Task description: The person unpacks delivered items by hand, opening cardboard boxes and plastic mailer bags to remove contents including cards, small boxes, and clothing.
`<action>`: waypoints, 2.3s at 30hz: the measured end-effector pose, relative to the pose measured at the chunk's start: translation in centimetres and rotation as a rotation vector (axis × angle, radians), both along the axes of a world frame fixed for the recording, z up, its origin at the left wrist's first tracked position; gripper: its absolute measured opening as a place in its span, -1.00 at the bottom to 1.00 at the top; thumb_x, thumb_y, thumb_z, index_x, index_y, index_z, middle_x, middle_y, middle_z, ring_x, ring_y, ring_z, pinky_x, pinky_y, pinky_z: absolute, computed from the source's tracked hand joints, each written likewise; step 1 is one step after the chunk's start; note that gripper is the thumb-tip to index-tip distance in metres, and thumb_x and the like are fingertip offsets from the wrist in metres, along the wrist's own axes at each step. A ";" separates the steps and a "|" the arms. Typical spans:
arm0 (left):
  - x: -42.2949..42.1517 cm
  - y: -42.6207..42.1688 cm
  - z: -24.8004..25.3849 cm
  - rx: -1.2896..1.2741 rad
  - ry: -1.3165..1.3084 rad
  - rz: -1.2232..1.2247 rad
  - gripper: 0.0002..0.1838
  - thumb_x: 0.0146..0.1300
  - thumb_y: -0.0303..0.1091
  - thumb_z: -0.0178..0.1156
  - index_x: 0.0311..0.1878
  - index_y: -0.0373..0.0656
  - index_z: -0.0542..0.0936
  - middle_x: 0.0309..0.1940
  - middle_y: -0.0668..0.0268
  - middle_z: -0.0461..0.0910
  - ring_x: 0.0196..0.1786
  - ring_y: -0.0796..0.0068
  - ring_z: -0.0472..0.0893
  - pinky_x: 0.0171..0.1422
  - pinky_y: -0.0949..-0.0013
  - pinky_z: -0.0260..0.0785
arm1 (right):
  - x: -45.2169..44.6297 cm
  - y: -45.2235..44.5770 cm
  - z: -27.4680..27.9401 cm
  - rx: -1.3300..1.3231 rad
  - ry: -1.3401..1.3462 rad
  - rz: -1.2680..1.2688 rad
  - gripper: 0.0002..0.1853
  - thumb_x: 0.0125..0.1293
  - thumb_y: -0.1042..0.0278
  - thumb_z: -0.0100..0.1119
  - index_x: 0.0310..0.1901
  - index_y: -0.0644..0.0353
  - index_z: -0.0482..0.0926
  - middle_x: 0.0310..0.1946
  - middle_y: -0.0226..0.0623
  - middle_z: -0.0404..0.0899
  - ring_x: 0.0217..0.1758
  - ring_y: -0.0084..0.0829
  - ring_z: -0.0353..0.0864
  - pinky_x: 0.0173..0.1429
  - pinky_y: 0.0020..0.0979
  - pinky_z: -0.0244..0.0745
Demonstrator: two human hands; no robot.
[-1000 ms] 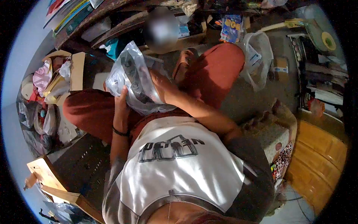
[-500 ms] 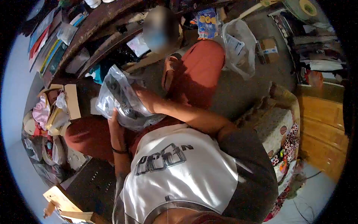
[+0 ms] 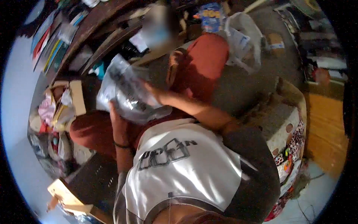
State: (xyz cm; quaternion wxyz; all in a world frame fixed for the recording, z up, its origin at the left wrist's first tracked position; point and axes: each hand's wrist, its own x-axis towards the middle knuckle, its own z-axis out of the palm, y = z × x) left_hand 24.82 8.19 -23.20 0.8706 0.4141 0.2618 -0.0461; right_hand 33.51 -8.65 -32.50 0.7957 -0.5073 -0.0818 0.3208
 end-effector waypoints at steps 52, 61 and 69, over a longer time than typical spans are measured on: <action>2.8 -0.4 3.4 0.374 -0.176 0.187 -0.55 0.36 -0.06 0.09 0.08 -0.26 0.51 0.04 0.18 0.53 0.11 0.29 0.50 0.22 0.20 0.32 | -2.4 -17.5 22.4 -1.441 -1.065 0.338 -0.34 -0.02 0.36 0.41 0.18 0.21 0.40 0.16 -0.12 0.39 0.17 0.03 0.39 0.20 -0.13 0.35; 1.2 4.5 2.8 1.159 -0.553 0.395 -0.67 0.41 -0.25 0.07 0.04 -0.32 0.56 -0.24 0.31 0.60 -0.08 0.44 0.57 0.02 0.40 0.43 | 3.4 -13.9 22.9 -0.561 -0.927 -0.037 -0.26 0.10 0.39 0.39 0.33 0.17 0.28 0.25 -0.12 0.37 0.29 -0.25 0.37 0.29 -0.25 0.32; 5.8 -0.2 15.1 1.021 -0.444 0.520 -0.73 0.35 -0.28 0.14 -0.12 -0.34 0.62 -0.32 0.39 0.58 -0.33 0.58 0.49 -0.23 0.54 0.31 | 6.1 -11.5 20.7 -0.284 -0.526 -0.155 -0.66 0.25 0.32 0.27 0.03 0.25 0.53 -0.27 -0.48 0.63 -0.21 -0.64 0.55 -0.14 -0.55 0.46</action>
